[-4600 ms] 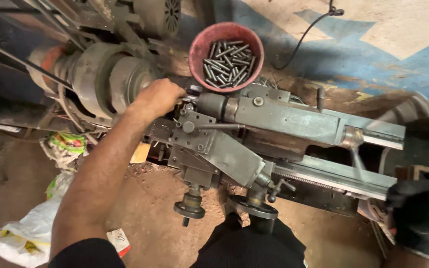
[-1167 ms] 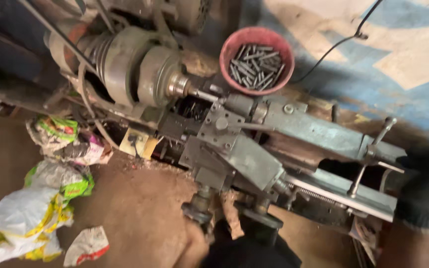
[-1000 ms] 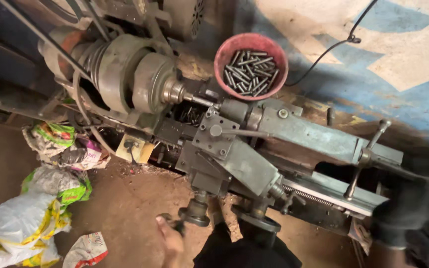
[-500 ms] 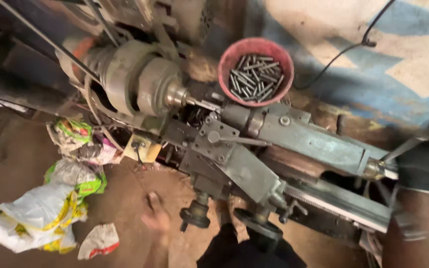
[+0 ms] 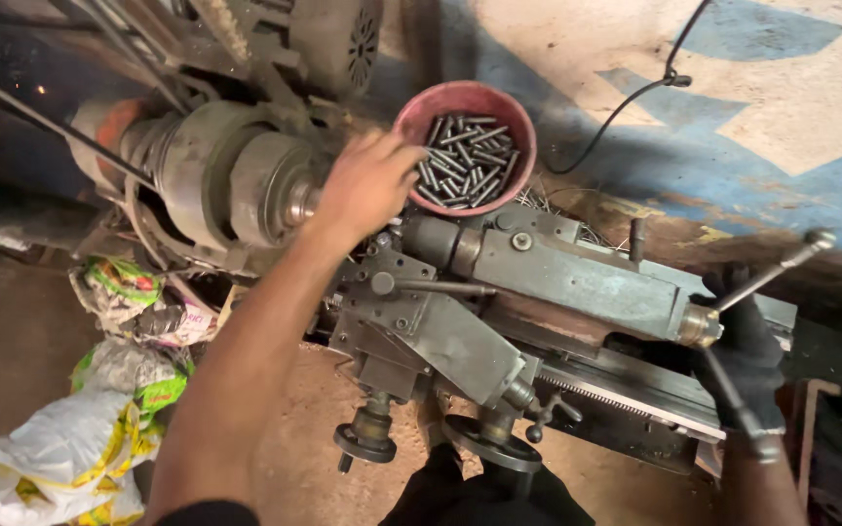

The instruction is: The person operates a bench lathe to machine small metal pins. They load a metal rod into the chuck, run the lathe to cut the rotating stock, then remove the finished pin by hand and drop it into a pink bowl filled with similar finished pins, repeating the cycle.

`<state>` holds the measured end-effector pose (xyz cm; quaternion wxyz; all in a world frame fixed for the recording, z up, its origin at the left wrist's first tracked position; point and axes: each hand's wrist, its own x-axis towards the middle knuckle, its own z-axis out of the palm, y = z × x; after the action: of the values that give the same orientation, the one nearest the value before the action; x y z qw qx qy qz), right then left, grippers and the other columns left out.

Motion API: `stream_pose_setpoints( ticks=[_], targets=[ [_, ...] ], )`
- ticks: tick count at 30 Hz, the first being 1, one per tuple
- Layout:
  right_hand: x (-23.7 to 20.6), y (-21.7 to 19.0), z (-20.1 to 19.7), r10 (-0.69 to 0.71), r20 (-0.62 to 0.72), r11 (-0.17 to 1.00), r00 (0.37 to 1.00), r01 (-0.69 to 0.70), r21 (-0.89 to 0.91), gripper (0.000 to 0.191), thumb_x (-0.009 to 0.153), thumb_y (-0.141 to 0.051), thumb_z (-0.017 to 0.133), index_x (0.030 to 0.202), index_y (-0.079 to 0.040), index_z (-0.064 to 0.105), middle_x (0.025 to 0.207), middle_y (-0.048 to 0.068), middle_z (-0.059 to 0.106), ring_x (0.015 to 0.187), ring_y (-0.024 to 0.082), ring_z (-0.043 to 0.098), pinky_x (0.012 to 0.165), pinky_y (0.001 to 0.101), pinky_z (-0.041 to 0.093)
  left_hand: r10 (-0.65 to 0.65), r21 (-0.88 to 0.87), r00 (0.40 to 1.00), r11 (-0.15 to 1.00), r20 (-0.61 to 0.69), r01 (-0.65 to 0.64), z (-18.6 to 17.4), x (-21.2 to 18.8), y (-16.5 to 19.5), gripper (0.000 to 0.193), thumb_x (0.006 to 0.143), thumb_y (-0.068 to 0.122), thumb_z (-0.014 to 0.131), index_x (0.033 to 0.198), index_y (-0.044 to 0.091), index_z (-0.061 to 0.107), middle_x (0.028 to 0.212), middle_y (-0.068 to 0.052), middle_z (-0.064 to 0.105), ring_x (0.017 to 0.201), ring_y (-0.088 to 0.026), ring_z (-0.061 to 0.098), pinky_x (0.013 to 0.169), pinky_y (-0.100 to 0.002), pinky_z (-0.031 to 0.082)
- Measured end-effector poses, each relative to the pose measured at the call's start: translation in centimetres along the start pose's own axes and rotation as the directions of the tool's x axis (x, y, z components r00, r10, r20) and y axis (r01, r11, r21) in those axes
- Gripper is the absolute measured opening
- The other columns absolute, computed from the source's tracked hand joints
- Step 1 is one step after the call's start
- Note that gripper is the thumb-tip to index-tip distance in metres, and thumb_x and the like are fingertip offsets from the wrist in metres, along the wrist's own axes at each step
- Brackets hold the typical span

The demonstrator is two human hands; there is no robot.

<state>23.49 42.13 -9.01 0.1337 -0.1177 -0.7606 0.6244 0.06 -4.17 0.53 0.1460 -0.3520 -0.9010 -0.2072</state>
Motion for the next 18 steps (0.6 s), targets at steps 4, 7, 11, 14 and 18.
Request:
stream_pose_setpoints(
  ticks=[4,7,11,14,18],
  targets=[
    [-0.1,0.2,-0.5,-0.065,0.004,0.996,0.998,0.065,-0.063,0.054,0.097,-0.002,0.071,0.15,-0.007,0.06,0.139,0.012,0.066,0.12,0.019,0.064,0.103,0.0338,0.053,-0.179,0.18,0.89,0.977,0.42,0.112,4.4,5.9,-0.5,0.016,0.089,0.022,0.074,0.098,0.01,0.08,0.111,-0.019,0.07,0.112,-0.037,0.061,0.094,-0.051,0.047],
    [-0.4,-0.9,-0.5,-0.287,0.082,0.863,0.954,0.295,-0.41,0.058,0.089,-0.004,0.075,0.145,-0.005,0.06,0.138,0.015,0.067,0.121,0.022,0.065,0.104,0.0341,0.053,-0.331,0.432,0.716,0.9,0.614,0.046,6.7,7.5,-0.3,0.026,0.079,0.025,0.08,0.099,0.009,0.08,0.108,-0.017,0.075,0.106,-0.033,0.07,0.106,-0.047,0.043],
    [-0.4,-2.4,0.2,-0.355,0.101,0.797,0.93,0.357,-0.487,0.056,0.085,-0.005,0.078,0.138,-0.005,0.065,0.14,0.019,0.066,0.128,0.028,0.065,0.105,0.0372,0.055,-0.369,0.429,0.704,0.897,0.606,0.101,8.2,8.2,-0.4,0.022,0.078,0.02,0.081,0.097,0.009,0.081,0.104,-0.017,0.077,0.102,-0.032,0.074,0.1,-0.049,0.048],
    [-0.1,-2.8,0.5,-0.356,0.106,0.786,0.928,0.359,-0.504,0.057,0.082,-0.007,0.08,0.137,-0.006,0.065,0.139,0.02,0.066,0.131,0.032,0.064,0.106,0.0393,0.054,-0.414,0.413,0.722,0.89,0.554,0.193,8.8,8.4,-0.1,0.02,0.079,0.014,0.079,0.097,0.007,0.082,0.104,-0.019,0.077,0.102,-0.034,0.075,0.091,-0.048,0.056],
    [0.1,-2.6,0.4,-0.332,0.121,0.759,0.935,0.341,-0.555,0.056,0.082,-0.007,0.079,0.136,-0.007,0.066,0.14,0.021,0.065,0.132,0.033,0.063,0.107,0.0407,0.053,-0.531,0.394,0.715,0.84,0.455,0.373,9.4,8.7,0.4,0.022,0.079,0.008,0.076,0.101,0.005,0.08,0.106,-0.021,0.076,0.102,-0.036,0.074,0.086,-0.047,0.06]
  ],
)
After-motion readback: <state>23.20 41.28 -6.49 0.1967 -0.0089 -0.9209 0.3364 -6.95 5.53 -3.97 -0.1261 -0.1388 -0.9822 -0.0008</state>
